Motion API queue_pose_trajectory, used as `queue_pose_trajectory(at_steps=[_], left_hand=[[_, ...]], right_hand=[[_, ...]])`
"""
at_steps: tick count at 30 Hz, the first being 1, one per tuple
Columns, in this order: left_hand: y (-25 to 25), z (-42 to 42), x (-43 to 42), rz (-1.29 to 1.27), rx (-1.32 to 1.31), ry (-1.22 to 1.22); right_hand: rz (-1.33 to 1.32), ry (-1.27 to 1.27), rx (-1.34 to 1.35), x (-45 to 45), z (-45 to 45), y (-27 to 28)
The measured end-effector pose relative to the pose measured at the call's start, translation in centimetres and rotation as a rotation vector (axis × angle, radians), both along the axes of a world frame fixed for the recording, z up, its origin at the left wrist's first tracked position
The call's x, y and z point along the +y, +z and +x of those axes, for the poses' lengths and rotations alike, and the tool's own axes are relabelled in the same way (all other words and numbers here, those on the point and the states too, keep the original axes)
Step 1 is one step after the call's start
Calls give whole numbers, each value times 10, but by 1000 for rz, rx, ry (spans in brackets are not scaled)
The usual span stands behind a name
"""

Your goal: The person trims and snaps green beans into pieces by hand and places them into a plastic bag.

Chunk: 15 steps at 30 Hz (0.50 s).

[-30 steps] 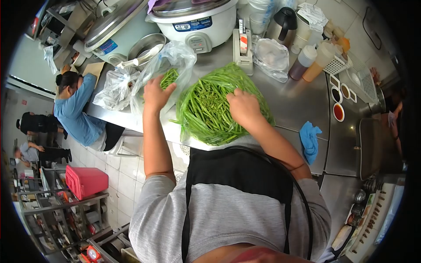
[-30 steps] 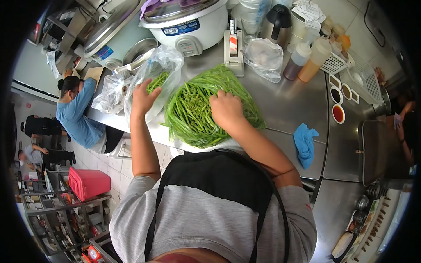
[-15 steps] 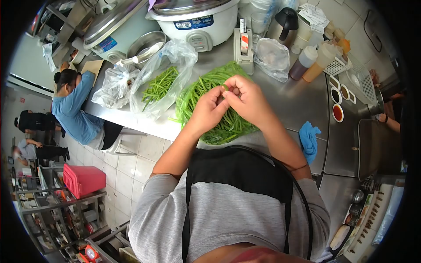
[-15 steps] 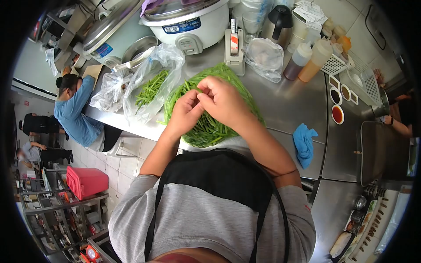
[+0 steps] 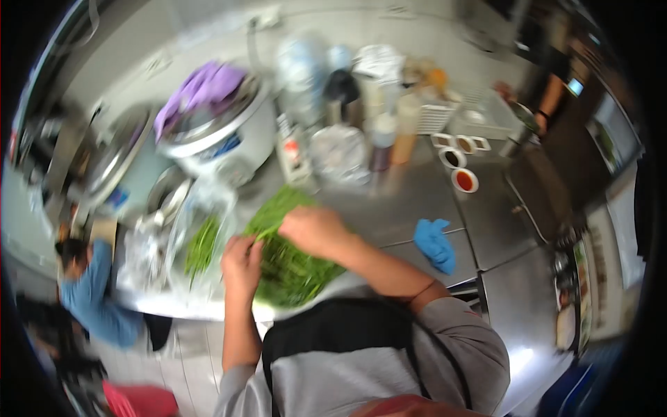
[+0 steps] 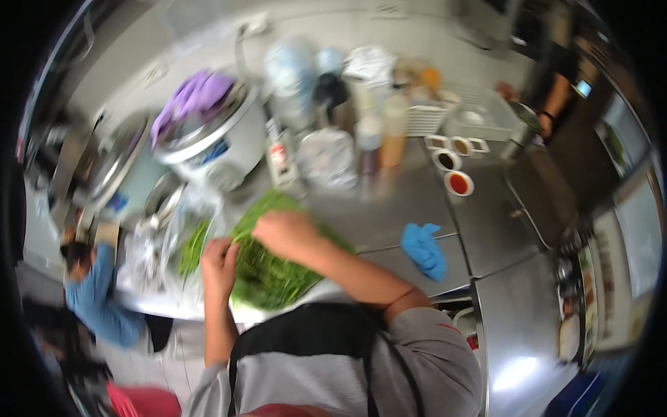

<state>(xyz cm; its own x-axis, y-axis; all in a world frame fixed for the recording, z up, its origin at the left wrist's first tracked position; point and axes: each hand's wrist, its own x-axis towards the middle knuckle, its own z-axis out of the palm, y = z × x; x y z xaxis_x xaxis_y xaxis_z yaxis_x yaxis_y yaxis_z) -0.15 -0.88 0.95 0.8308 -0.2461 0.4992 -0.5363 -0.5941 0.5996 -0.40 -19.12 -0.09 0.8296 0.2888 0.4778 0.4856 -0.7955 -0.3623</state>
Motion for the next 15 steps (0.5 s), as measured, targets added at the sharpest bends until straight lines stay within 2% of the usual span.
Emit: queue_pose_trajectory(at_steps=[2, 6, 7, 10, 11, 14, 15], left_hand=[[4, 1, -2, 14, 0, 22], [-12, 4, -7, -38, 150, -156], [-14, 5, -9, -80, 163, -164], [-24, 12, -3, -310, 247, -139], [-26, 13, -1, -404, 284, -128], [-8, 3, 0, -459, 370, -142], [-12, 4, -1, -465, 325, -139]], right_hand=[[159, 150, 70, 2, -2, -3], [667, 578, 67, 12, -16, 9], [717, 563, 112, 15, -21, 12], [748, 433, 180, 14, -17, 3], [630, 348, 258, 13, -15, -2], [245, 135, 234, 25, -14, -26], [302, 182, 302, 28, -13, -30]])
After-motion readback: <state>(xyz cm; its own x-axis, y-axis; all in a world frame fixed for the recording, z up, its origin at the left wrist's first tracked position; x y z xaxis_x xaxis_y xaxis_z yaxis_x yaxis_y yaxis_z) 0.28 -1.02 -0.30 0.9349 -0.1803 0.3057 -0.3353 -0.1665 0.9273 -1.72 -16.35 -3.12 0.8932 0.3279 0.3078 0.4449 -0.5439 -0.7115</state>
